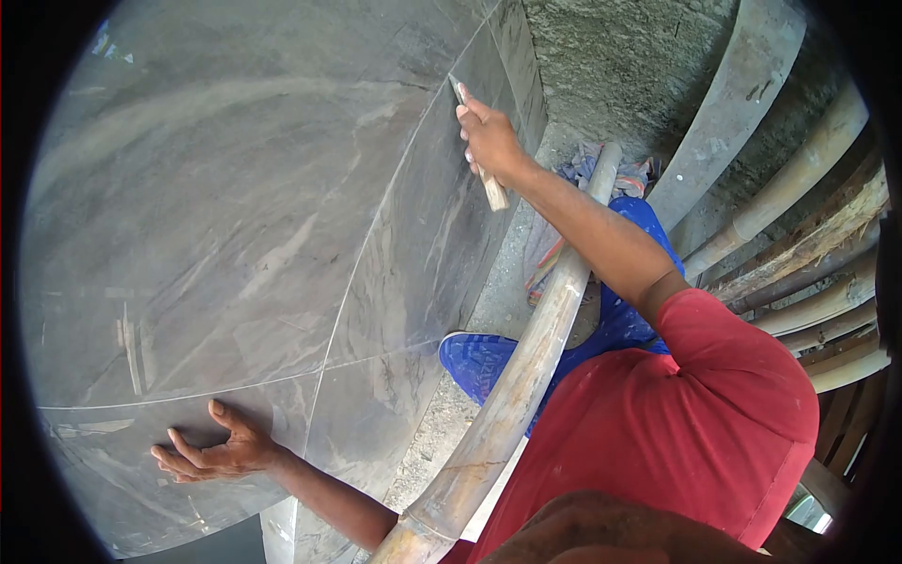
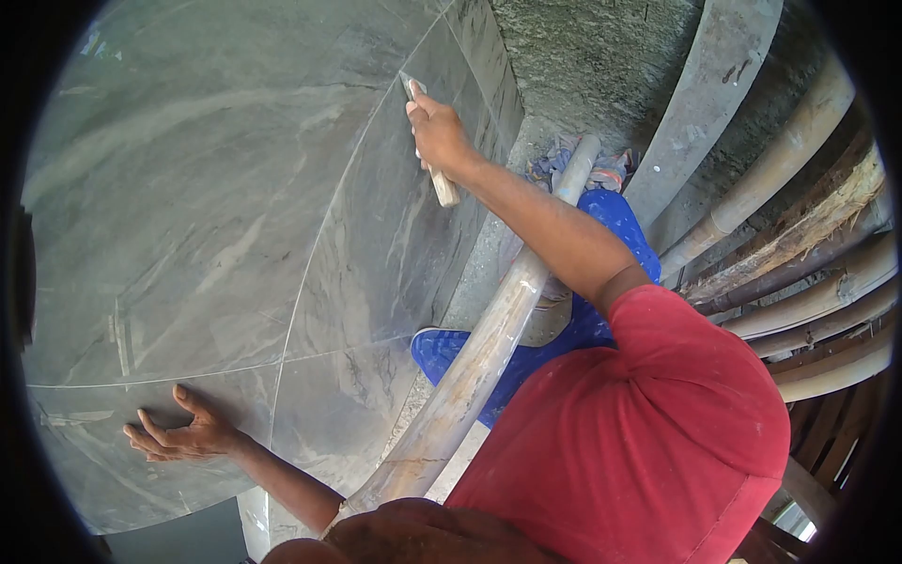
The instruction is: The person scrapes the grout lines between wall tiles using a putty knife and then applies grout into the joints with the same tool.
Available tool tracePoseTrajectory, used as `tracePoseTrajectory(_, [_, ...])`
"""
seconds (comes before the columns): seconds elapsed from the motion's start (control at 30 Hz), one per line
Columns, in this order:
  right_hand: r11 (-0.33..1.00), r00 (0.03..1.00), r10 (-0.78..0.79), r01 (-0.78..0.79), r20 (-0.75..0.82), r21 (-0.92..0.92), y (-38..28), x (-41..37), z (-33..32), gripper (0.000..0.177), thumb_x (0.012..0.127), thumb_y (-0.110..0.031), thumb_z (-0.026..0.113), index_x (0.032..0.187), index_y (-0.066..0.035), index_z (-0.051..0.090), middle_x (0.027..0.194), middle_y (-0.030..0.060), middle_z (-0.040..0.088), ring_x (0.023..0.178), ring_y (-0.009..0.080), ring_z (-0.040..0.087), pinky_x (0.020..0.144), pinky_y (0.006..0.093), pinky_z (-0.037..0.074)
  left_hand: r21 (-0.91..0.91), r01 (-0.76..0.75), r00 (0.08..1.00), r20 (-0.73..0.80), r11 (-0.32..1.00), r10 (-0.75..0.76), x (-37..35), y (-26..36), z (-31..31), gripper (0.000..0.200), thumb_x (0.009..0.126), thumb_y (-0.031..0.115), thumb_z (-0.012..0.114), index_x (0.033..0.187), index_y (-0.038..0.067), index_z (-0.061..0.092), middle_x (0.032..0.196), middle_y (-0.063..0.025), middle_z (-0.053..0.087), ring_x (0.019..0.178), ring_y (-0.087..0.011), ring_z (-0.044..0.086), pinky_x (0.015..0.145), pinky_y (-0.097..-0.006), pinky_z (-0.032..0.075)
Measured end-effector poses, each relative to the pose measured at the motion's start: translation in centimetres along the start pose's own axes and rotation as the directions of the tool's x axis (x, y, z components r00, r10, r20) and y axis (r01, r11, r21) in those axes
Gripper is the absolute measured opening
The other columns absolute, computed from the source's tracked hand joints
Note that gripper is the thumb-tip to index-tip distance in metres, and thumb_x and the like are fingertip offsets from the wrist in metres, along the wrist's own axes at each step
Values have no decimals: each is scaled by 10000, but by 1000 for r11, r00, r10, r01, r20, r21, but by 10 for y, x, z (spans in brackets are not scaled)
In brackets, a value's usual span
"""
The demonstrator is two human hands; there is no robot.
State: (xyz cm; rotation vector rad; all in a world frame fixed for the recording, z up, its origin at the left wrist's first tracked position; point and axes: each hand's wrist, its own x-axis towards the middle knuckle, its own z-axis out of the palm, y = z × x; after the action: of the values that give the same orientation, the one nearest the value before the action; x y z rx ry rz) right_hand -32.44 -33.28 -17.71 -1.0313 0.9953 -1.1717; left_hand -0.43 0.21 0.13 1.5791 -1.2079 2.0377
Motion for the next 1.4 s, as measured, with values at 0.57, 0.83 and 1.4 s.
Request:
tracePoseTrajectory(0.57, [949, 986, -32, 83, 167, -304, 7, -64, 19, 483, 1072, -285, 484, 1545, -197, 449, 710, 53, 578, 539, 142, 558, 537, 324, 518, 6, 9, 1000, 1, 1000, -9, -1, 0, 2, 641, 911, 613, 679, 1324, 140, 549, 1480, -155, 502, 1343, -421, 496, 1077, -604, 393])
tracePoseTrajectory(0.83, [945, 965, -210, 242, 155, -222, 23, -64, 35, 482, 1076, -276, 478, 1551, -208, 439, 626, 11, 495, 504, 112, 513, 468, 309, 475, -4, 34, 999, -2, 999, -34, -3, 1, 4, 661, 905, 647, 666, 1321, 146, 554, 1478, -146, 508, 1350, -416, 492, 1076, -608, 391])
tracePoseTrajectory(1.4, [985, 991, 25, -3, 132, -170, 21, -88, 39, 492, 1072, -274, 491, 1554, -193, 430, 650, -5, 499, 496, 104, 500, 463, 315, 494, -12, 37, 999, 7, 999, -37, -3, 0, 4, 658, 887, 629, 702, 1305, 143, 556, 1467, -150, 504, 1355, -407, 486, 1057, -613, 402])
